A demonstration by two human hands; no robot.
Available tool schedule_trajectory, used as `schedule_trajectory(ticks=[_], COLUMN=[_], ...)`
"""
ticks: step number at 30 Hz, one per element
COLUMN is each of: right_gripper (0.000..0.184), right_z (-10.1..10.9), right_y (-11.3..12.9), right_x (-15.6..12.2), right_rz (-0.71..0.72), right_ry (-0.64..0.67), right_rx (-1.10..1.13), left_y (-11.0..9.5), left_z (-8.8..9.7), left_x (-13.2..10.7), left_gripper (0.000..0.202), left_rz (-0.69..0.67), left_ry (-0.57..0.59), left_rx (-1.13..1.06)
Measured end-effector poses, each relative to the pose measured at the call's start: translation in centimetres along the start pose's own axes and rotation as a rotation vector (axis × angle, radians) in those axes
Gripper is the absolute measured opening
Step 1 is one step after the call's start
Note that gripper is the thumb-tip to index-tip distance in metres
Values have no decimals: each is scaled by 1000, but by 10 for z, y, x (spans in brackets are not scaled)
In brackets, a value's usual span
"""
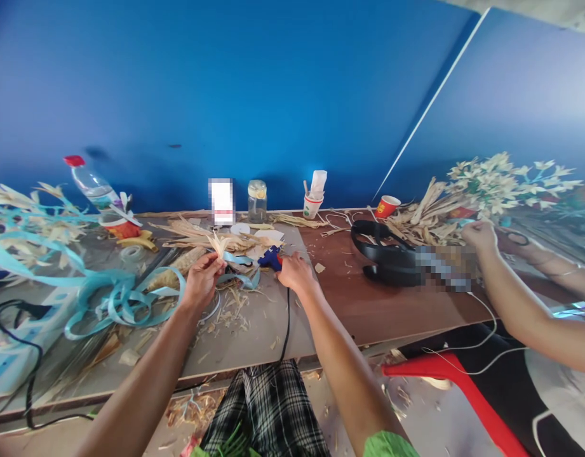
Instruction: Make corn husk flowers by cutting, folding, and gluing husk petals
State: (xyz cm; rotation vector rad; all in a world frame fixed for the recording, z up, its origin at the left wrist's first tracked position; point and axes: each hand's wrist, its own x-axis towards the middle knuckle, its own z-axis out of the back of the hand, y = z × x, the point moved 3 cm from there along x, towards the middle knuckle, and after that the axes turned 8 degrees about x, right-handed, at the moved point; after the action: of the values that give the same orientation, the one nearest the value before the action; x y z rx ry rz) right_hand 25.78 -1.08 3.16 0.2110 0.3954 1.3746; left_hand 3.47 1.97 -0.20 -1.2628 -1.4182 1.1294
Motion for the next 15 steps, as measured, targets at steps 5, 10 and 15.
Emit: schedule_trajectory(ticks=[5, 10, 15], right_gripper=[59, 48, 37], right_z=[-9, -16, -17], right_y=[3, 8, 0], right_x=[1, 11, 13], right_rz=[-2, 17, 51], right_ry=[-94, -48, -65], right_rx=[-62, -36, 60], left_y=[5, 6, 5], left_z=[1, 0, 0], left_x=[2, 1, 1], left_gripper=[26, 32, 32], left_rz=[-3, 21, 23], left_ry=[22, 55, 49], left_rx=[19, 4, -35])
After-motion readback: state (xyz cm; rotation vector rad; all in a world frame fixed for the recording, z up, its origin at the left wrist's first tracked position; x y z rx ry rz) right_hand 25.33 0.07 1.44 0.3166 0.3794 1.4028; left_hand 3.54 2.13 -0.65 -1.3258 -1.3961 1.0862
